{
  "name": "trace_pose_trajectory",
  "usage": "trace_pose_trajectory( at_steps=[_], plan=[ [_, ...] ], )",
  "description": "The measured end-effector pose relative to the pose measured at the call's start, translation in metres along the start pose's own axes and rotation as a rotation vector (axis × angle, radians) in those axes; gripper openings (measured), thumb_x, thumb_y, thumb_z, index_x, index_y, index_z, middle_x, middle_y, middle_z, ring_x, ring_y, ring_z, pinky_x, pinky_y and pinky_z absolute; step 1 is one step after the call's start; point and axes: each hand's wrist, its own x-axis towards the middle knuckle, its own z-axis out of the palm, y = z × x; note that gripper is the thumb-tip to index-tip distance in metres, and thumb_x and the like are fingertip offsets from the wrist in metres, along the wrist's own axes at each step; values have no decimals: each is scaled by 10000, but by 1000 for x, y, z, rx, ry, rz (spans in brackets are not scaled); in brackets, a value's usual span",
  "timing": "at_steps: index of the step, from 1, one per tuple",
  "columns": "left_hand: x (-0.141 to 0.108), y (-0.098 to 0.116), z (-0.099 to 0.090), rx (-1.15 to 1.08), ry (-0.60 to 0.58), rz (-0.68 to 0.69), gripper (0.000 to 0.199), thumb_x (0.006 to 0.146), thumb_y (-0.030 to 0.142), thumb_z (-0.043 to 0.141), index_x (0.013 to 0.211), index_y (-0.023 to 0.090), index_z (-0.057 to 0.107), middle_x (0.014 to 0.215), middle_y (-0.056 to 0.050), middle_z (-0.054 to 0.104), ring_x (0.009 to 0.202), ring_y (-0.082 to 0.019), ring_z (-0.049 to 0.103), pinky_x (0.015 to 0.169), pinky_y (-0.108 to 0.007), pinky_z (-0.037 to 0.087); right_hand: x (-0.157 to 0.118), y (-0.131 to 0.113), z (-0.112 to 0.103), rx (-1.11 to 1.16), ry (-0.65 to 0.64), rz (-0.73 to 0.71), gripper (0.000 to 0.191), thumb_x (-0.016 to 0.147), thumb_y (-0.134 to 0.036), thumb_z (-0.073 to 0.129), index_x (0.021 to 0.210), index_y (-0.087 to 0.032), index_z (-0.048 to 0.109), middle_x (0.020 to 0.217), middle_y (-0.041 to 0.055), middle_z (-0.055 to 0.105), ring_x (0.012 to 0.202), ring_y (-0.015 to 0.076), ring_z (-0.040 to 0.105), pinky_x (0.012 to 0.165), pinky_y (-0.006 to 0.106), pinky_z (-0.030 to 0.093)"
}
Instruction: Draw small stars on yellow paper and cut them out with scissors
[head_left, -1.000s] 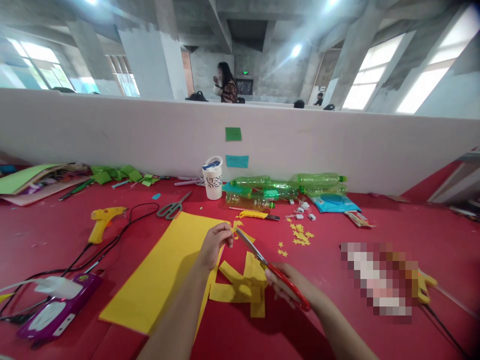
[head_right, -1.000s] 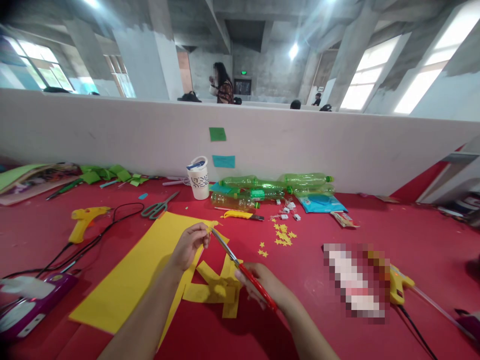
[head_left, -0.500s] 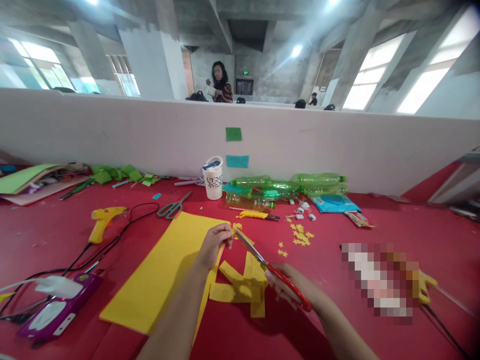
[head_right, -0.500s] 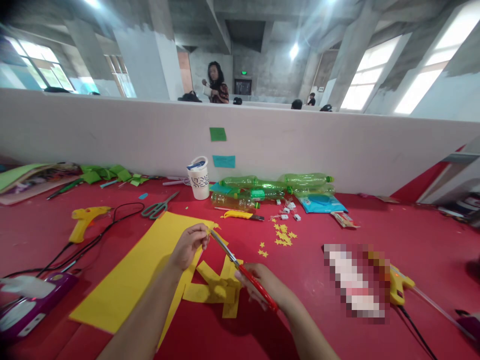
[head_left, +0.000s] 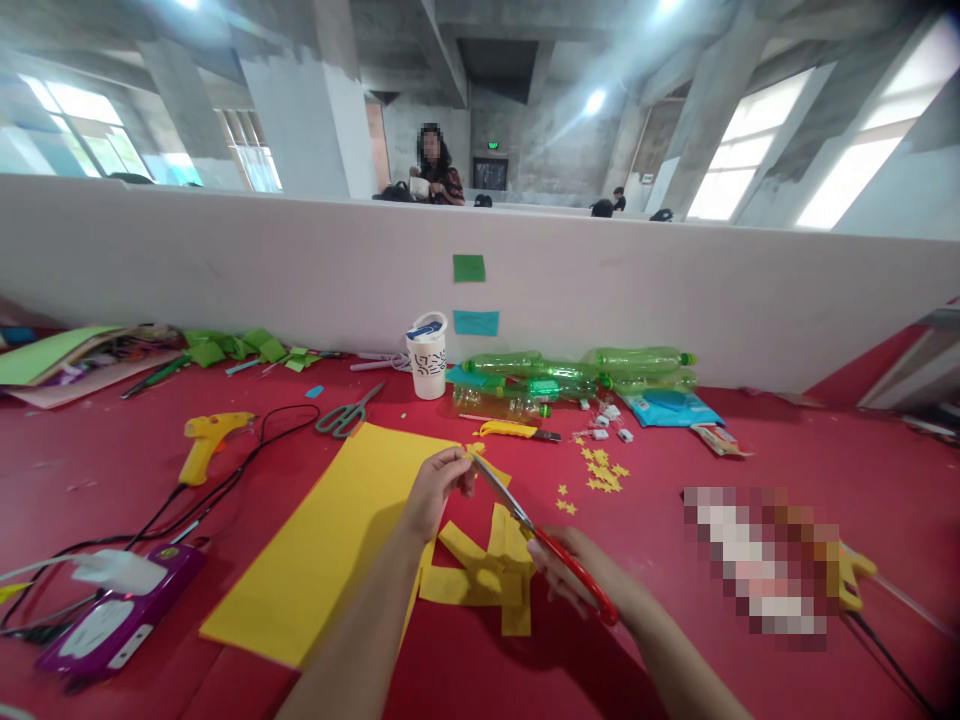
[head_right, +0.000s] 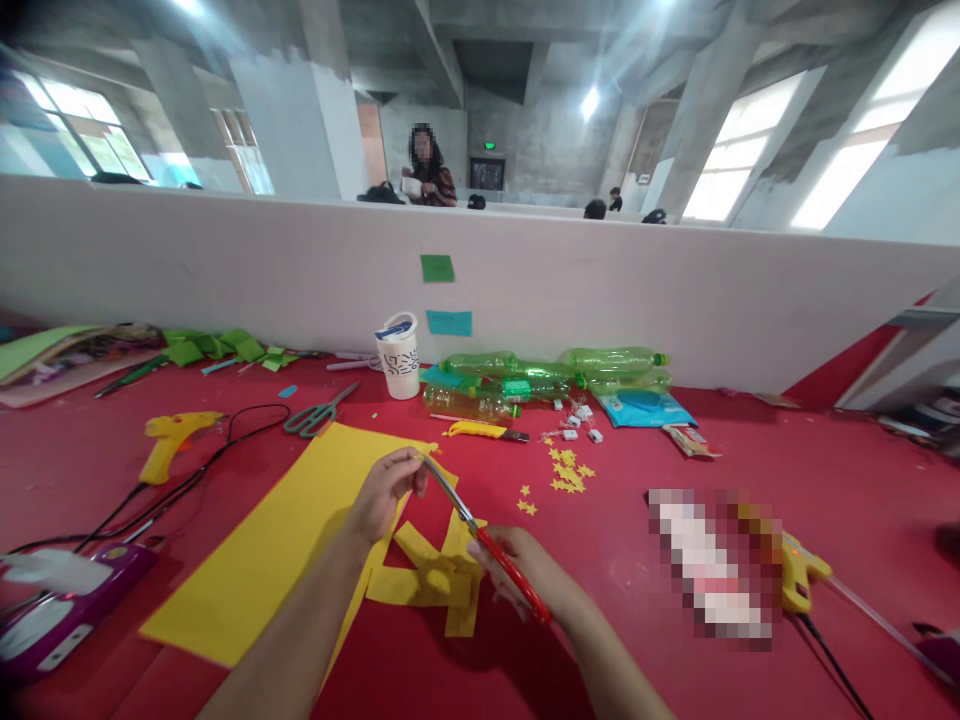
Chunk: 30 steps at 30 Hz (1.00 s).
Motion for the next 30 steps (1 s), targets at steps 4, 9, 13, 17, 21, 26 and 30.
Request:
trace_pose_trajectory(
  at_steps=[4, 9, 13, 17, 21, 26, 30],
  plan=[
    [0, 0, 3, 6, 39, 31, 141, 775, 217, 563, 653, 146, 566, 570, 9, 541, 540, -96, 496, 551, -227, 398, 2, 2, 1, -12, 35, 21, 413, 830, -569, 456, 674, -196, 372, 428, -102, 343, 296, 32, 306, 353, 167, 293],
    [0, 2, 3, -2, 78, 25, 130, 755, 201, 578, 636, 147, 569, 561, 19, 528, 527, -86, 484, 525, -211, 391, 1, 2, 0, -16, 24, 22, 408, 827, -572, 457, 692, -190, 400, 442, -96, 359, 308, 38, 316, 342, 168, 278],
    [1, 0, 2, 13, 96, 37, 143, 745, 197, 574, 612, 144, 568, 547, 21, 516, 511, -80, 465, 503, -204, 386, -2, -1, 1, -23, -1, 5, 390, 845, -555, 444, 740, -179, 454, 450, -94, 375, 334, 49, 345, 401, 187, 341],
    [2, -3, 0, 6, 103, 33, 138, 728, 192, 576, 600, 140, 568, 533, 19, 514, 498, -78, 452, 487, -199, 377, -2, -3, 2, -26, -1, -8, 389, 853, -549, 435, 746, -175, 464, 446, -97, 372, 344, 50, 347, 445, 199, 363],
    [2, -4, -1, -4, 102, 30, 131, 727, 194, 578, 607, 142, 577, 532, 20, 514, 497, -76, 445, 487, -196, 373, 0, 1, 1, -31, 3, 9, 407, 847, -569, 429, 732, -179, 450, 443, -95, 369, 327, 46, 335, 379, 175, 314],
    [2, -4, -2, 0, 95, 30, 130, 734, 194, 577, 616, 141, 585, 532, 18, 519, 501, -78, 451, 491, -198, 374, 2, 5, 0, -38, 6, 60, 421, 837, -590, 429, 723, -185, 441, 443, -84, 382, 312, 51, 346, 311, 162, 277],
    [2, -4, -2, -2, 90, 31, 129, 736, 194, 578, 618, 141, 583, 531, 18, 515, 503, -80, 452, 493, -200, 376, 1, 4, 0, -53, 3, 28, 416, 841, -577, 437, 701, -185, 421, 445, -83, 380, 311, 46, 353, 313, 159, 276]
  ],
)
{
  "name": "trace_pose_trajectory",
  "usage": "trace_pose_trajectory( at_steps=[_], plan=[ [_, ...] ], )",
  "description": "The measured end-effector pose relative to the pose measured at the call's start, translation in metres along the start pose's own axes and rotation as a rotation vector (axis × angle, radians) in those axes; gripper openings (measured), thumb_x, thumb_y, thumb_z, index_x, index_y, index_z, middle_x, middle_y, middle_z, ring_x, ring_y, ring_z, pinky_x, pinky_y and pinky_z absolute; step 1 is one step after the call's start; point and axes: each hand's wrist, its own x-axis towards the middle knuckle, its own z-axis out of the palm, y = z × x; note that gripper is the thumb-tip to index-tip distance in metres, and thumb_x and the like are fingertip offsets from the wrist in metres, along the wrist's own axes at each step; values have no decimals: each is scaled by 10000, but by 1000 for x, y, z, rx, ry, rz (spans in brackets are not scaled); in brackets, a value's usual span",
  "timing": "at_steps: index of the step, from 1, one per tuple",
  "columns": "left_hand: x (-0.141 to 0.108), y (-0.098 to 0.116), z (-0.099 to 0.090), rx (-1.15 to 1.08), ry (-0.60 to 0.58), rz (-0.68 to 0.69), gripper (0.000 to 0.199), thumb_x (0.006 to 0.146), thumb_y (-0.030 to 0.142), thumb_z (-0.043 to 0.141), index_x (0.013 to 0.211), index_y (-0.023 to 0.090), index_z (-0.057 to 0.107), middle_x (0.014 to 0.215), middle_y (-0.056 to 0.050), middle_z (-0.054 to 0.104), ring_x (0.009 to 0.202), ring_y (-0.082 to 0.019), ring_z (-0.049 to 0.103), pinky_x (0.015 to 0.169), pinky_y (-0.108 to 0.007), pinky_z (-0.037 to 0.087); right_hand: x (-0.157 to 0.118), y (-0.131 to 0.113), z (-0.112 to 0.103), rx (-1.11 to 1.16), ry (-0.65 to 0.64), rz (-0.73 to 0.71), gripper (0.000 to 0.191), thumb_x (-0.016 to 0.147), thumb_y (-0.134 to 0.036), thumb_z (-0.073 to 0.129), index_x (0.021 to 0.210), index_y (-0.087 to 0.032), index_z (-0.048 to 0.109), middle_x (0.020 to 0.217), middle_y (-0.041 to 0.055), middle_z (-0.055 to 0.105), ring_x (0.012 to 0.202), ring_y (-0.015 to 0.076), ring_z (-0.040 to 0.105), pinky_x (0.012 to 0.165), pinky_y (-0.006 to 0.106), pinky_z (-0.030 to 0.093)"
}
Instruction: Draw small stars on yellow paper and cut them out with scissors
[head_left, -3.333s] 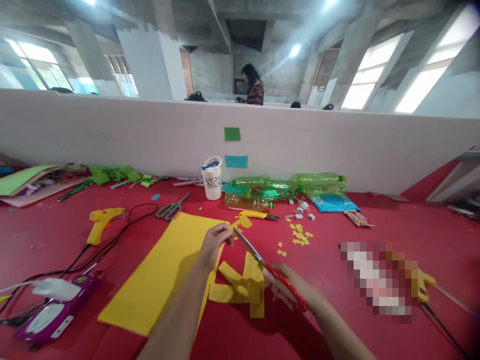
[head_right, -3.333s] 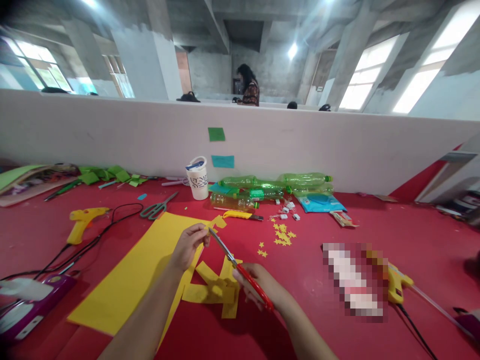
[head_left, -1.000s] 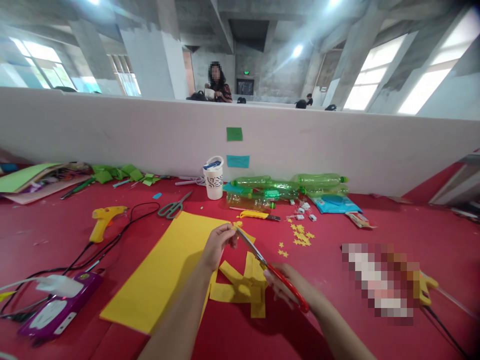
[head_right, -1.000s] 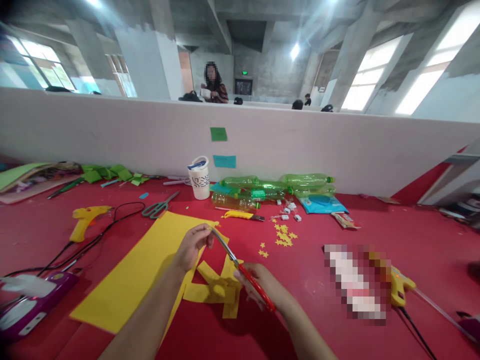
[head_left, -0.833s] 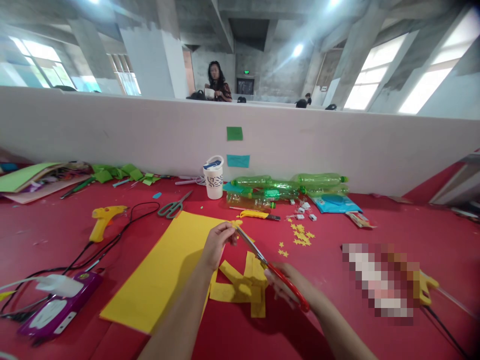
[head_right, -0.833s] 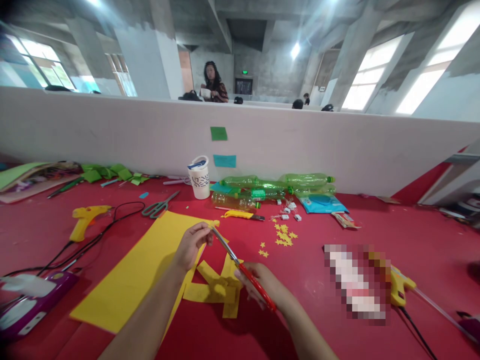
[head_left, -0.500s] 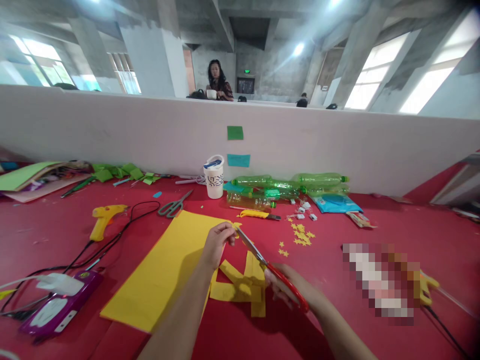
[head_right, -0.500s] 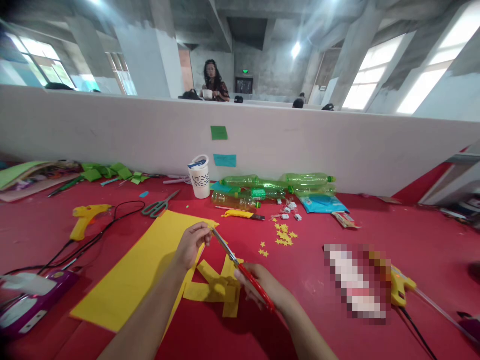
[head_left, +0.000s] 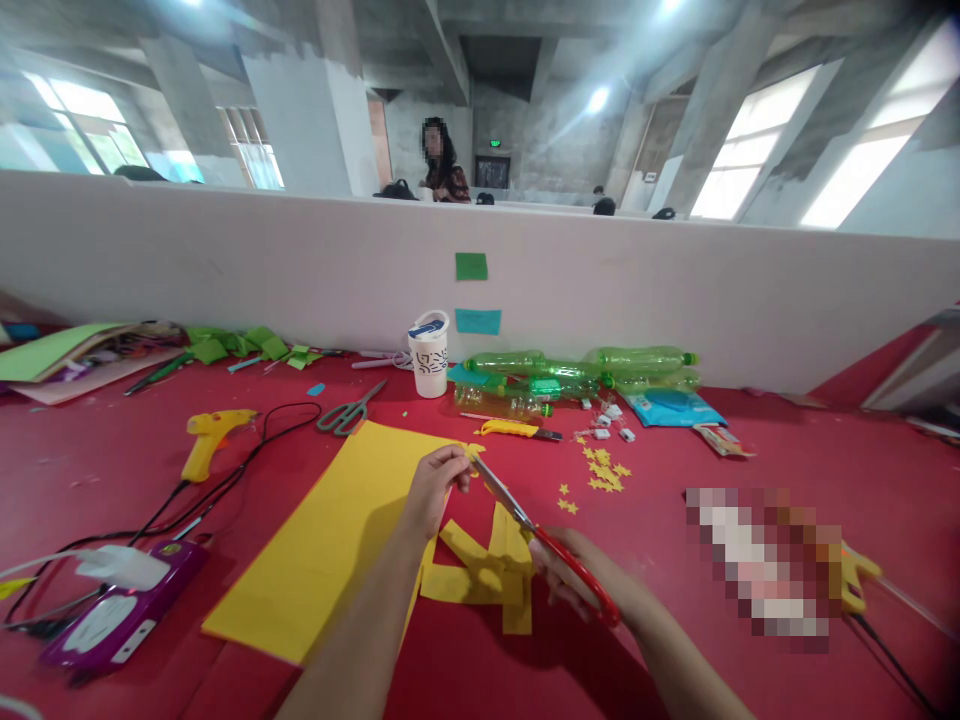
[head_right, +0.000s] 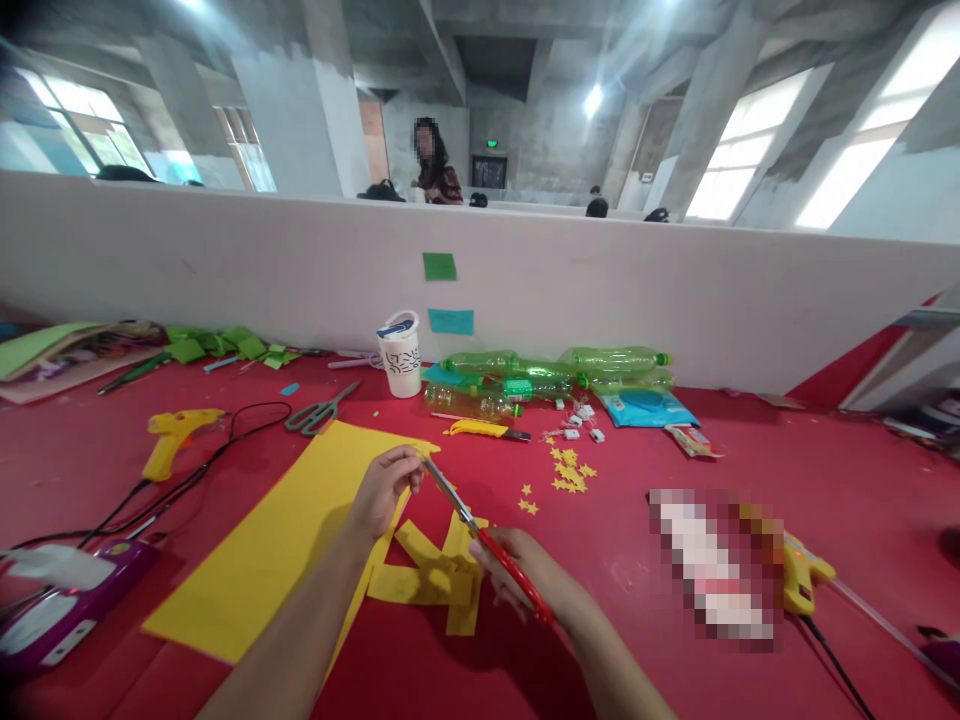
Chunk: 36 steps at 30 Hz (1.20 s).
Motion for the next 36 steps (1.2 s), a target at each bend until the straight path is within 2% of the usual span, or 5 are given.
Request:
trace_pose_trajectory(
  at_steps=[20, 28, 36],
  plan=[
    [-2, 6, 2, 6, 5, -22, 138, 708, 187, 588, 581, 140, 564, 538, 15, 522, 494, -77, 455, 475, -197, 378, -1, 0, -2, 34, -16, -30, 393, 859, -538, 439, 677, -192, 399, 413, -86, 364, 278, 40, 306, 302, 150, 299],
    [0, 4, -2, 89, 33, 5, 139, 744, 232, 583, 633, 148, 577, 523, 23, 503, 506, -85, 462, 516, -209, 392, 1, 7, -3, 37, 2, 8, 407, 837, -567, 444, 685, -193, 397, 445, -83, 369, 292, 40, 322, 307, 150, 306],
    [0, 4, -2, 87, 23, 11, 121, 741, 234, 591, 651, 158, 560, 520, 33, 492, 506, -86, 452, 527, -209, 384, -2, 1, -3, 33, 1, -3, 400, 841, -559, 440, 689, -191, 405, 453, -84, 378, 294, 37, 319, 350, 168, 335]
  ],
)
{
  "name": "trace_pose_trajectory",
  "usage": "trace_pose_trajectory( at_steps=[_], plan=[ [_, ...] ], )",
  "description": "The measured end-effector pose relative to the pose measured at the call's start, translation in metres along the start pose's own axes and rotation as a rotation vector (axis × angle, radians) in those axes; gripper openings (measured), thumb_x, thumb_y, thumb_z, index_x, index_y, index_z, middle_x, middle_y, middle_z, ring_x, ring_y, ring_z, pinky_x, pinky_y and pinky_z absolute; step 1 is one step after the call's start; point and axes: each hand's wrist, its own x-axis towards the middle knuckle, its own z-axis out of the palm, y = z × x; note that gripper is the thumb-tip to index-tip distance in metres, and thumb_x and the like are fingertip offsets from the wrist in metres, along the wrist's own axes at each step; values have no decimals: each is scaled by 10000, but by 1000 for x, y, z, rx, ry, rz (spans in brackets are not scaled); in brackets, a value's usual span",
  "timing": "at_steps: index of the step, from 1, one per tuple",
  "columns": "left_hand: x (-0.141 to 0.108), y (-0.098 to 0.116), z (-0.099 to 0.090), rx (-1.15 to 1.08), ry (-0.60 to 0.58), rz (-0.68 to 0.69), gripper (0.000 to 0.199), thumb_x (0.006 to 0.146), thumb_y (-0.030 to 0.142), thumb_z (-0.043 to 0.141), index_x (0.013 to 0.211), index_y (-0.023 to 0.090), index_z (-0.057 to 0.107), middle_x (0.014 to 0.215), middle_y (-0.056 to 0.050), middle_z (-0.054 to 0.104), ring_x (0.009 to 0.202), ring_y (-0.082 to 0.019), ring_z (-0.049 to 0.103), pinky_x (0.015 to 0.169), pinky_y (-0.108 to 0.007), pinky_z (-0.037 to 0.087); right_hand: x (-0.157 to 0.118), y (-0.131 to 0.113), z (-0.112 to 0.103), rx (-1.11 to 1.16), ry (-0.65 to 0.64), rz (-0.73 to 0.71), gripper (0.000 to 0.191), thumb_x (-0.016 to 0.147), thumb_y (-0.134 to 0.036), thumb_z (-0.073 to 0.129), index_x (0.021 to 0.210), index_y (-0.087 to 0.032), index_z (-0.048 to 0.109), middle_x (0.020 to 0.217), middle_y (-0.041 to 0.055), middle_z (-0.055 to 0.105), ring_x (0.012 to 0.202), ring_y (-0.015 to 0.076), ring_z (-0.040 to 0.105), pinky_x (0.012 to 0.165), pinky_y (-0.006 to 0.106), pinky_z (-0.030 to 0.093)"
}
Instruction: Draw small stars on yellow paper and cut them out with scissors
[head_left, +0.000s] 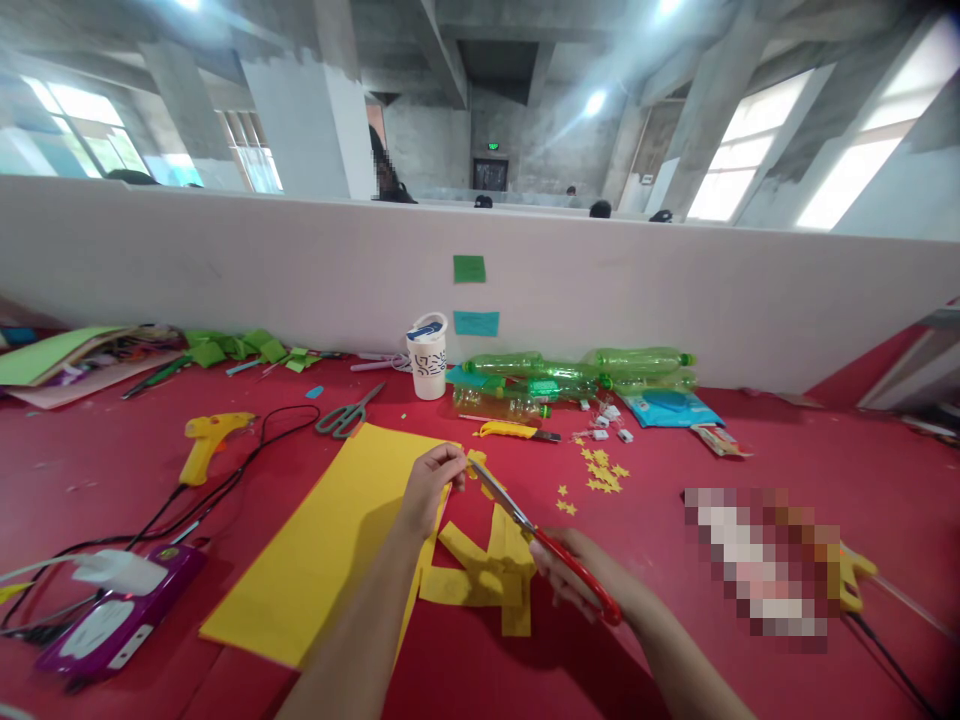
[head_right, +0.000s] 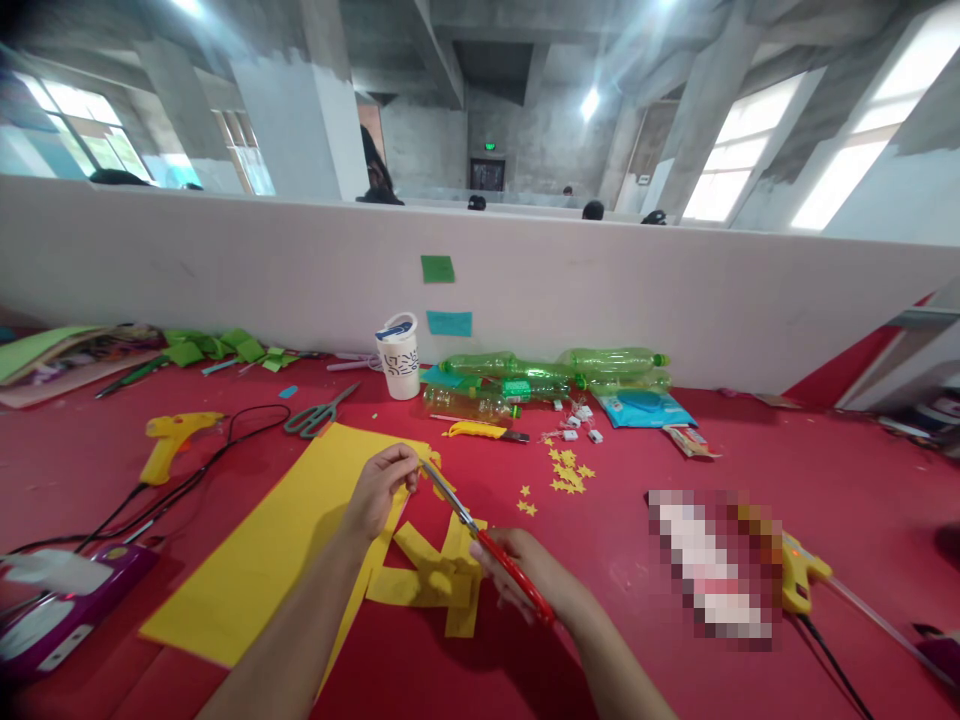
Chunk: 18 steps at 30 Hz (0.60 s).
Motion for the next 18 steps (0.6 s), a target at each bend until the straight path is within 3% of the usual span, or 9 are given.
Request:
trace_pose_trajectory(
  at_steps=[9, 18],
  plan=[
    [-2, -3, 6, 26, -7, 45, 97, 741, 231, 593, 672, 166, 572, 529, 33, 511, 518, -91, 468, 538, -211, 394, -2, -7, 4, 4, 8, 25, 389, 843, -560, 438, 717, -192, 417, 440, -91, 370, 327, 45, 316, 354, 171, 279],
    [-2, 0, 7, 49, -8, 71, 119, 735, 229, 598, 644, 165, 558, 539, 32, 503, 528, -98, 465, 565, -223, 388, 0, -8, 9, 28, 9, 6, 375, 824, -531, 505, 706, -190, 406, 438, -106, 336, 340, 43, 316, 417, 190, 315]
  ],
)
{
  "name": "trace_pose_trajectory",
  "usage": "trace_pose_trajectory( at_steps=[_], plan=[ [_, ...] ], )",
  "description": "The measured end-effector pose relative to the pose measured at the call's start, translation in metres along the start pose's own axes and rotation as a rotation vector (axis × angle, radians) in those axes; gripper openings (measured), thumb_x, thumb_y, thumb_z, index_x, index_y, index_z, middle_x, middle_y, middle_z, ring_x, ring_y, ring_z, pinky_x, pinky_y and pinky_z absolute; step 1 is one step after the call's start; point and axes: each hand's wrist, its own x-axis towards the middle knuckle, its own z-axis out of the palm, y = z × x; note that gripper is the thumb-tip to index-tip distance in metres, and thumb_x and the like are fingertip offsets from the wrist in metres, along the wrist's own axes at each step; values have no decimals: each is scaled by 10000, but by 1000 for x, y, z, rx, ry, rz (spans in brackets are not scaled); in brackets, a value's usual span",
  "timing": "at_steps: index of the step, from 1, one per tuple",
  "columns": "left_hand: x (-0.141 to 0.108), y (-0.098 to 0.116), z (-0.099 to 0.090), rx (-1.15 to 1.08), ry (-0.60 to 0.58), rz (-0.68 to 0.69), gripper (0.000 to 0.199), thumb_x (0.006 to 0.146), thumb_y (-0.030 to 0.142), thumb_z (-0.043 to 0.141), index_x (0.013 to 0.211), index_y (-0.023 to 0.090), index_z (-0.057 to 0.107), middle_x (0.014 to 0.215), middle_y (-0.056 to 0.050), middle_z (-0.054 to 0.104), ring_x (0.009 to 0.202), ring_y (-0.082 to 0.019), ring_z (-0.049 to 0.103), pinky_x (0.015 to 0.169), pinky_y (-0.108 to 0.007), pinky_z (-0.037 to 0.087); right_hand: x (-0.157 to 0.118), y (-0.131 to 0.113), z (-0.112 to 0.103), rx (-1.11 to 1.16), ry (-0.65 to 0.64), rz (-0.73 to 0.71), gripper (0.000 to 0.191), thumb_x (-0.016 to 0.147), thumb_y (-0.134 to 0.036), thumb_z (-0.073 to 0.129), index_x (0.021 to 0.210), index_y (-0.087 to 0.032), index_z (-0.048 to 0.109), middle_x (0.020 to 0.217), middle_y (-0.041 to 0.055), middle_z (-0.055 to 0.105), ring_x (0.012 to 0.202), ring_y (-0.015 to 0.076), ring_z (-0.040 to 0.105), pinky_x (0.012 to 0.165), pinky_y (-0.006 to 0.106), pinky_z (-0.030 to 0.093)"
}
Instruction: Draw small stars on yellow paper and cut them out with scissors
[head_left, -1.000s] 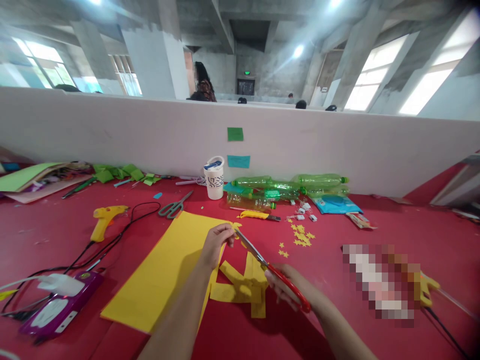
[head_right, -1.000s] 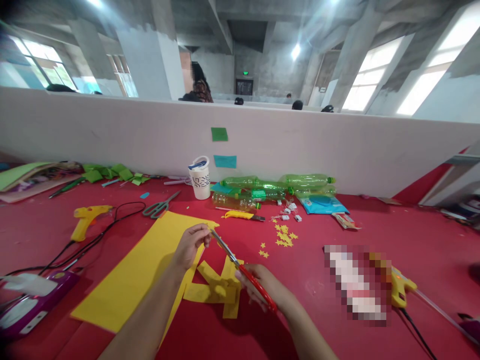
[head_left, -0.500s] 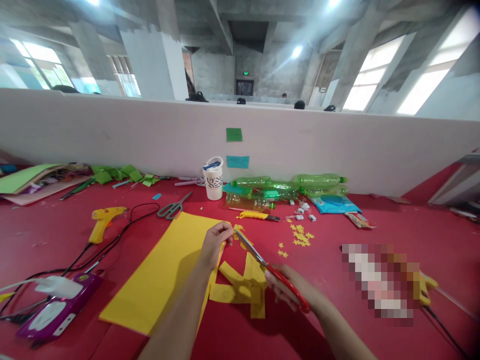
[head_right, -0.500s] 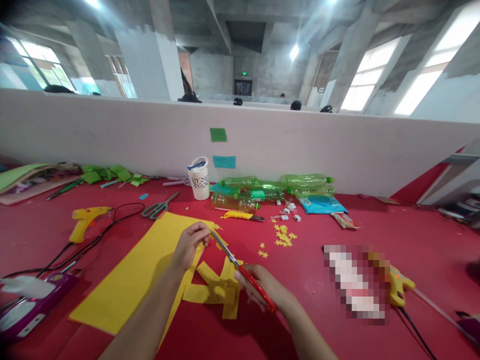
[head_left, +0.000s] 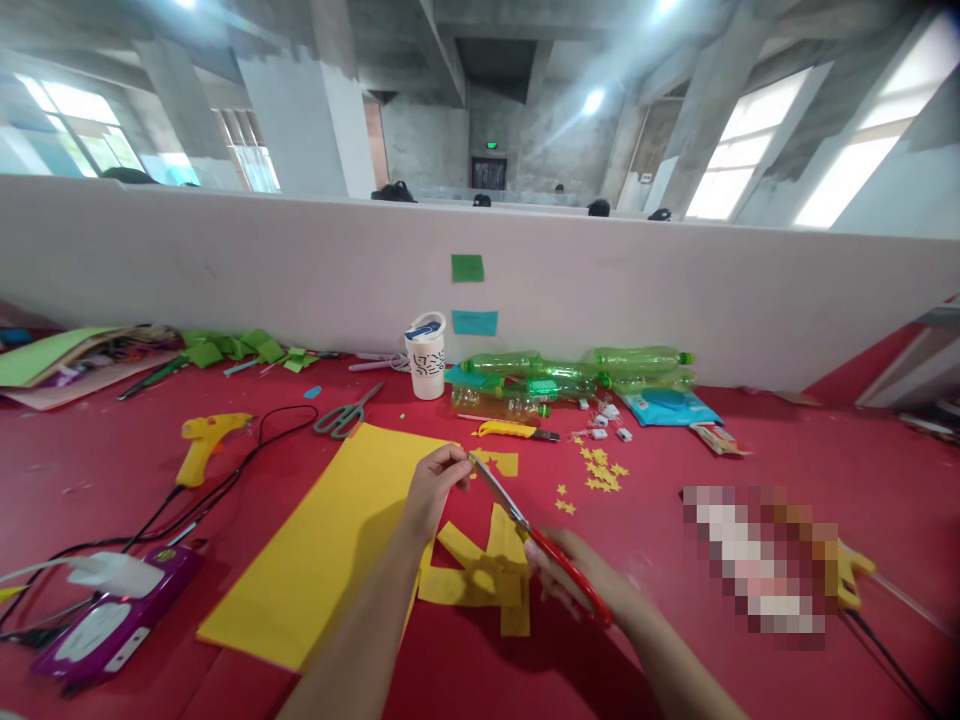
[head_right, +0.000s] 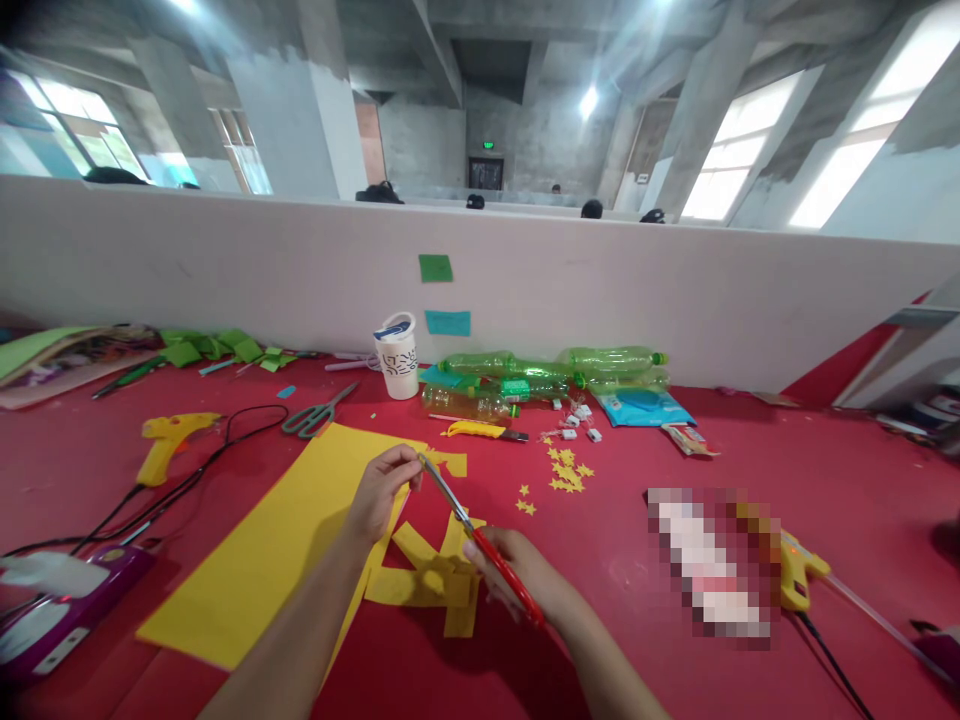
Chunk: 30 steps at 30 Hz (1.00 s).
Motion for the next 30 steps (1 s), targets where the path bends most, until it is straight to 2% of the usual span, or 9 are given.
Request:
trace_pose_trajectory(
  at_steps=[7, 10, 13, 14, 15, 17, 20, 30],
  plan=[
    [0, 2, 2, 42, 19, 30, 134, 732, 224, 590, 613, 172, 554, 551, 28, 491, 560, -106, 455, 594, -230, 378, 4, 4, 3, 7, 24, 58, 415, 833, -588, 432, 699, -195, 420, 428, -86, 352, 316, 50, 314, 314, 171, 257],
    [-1, 5, 3, 87, 57, 74, 161, 715, 220, 605, 574, 160, 555, 723, -12, 555, 608, -106, 465, 601, -230, 384, 4, 4, 4, 26, 36, 44, 413, 830, -583, 442, 695, -194, 414, 433, -87, 345, 321, 47, 313, 316, 168, 258],
    [-2, 7, 3, 62, 47, 41, 147, 715, 221, 604, 595, 149, 559, 998, -41, 587, 536, -63, 444, 548, -229, 383, 4, 1, 6, 16, 35, 38, 438, 821, -604, 437, 682, -190, 407, 444, -85, 347, 332, 45, 320, 327, 168, 261],
    [-2, 6, 3, 42, 36, 21, 136, 721, 224, 599, 613, 150, 559, 1033, -41, 588, 501, -50, 433, 533, -232, 383, 4, 1, 6, 15, 34, 43, 444, 817, -611, 437, 678, -191, 402, 446, -85, 348, 334, 44, 319, 331, 168, 263],
    [-2, 6, 3, 21, 25, 3, 131, 727, 227, 594, 626, 153, 558, 1016, -37, 600, 478, -45, 430, 524, -234, 384, 4, 1, 6, 17, 36, 48, 448, 814, -615, 440, 675, -191, 398, 448, -85, 348, 336, 43, 319, 336, 169, 266],
    [-2, 4, 2, -11, 18, -15, 129, 732, 230, 594, 632, 157, 558, 846, -16, 620, 475, -59, 455, 533, -235, 390, 4, 2, 6, 26, 45, 50, 441, 813, -606, 450, 674, -191, 394, 455, -83, 353, 341, 42, 321, 346, 171, 269],
    [-1, 0, 2, -40, 35, -20, 103, 723, 230, 607, 650, 162, 580, 620, 17, 562, 530, -94, 501, 577, -233, 403, 6, 4, 7, 34, 48, 45, 419, 826, -582, 450, 685, -190, 401, 457, -83, 356, 341, 44, 318, 356, 177, 266],
    [0, -2, 2, -95, 51, -43, 87, 698, 233, 631, 662, 160, 600, 641, 4, 573, 576, -110, 529, 607, -239, 422, 4, -7, 15, 36, 70, 39, 400, 826, -545, 473, 652, -201, 367, 417, -91, 342, 315, 49, 300, 350, 189, 267]
  ],
)
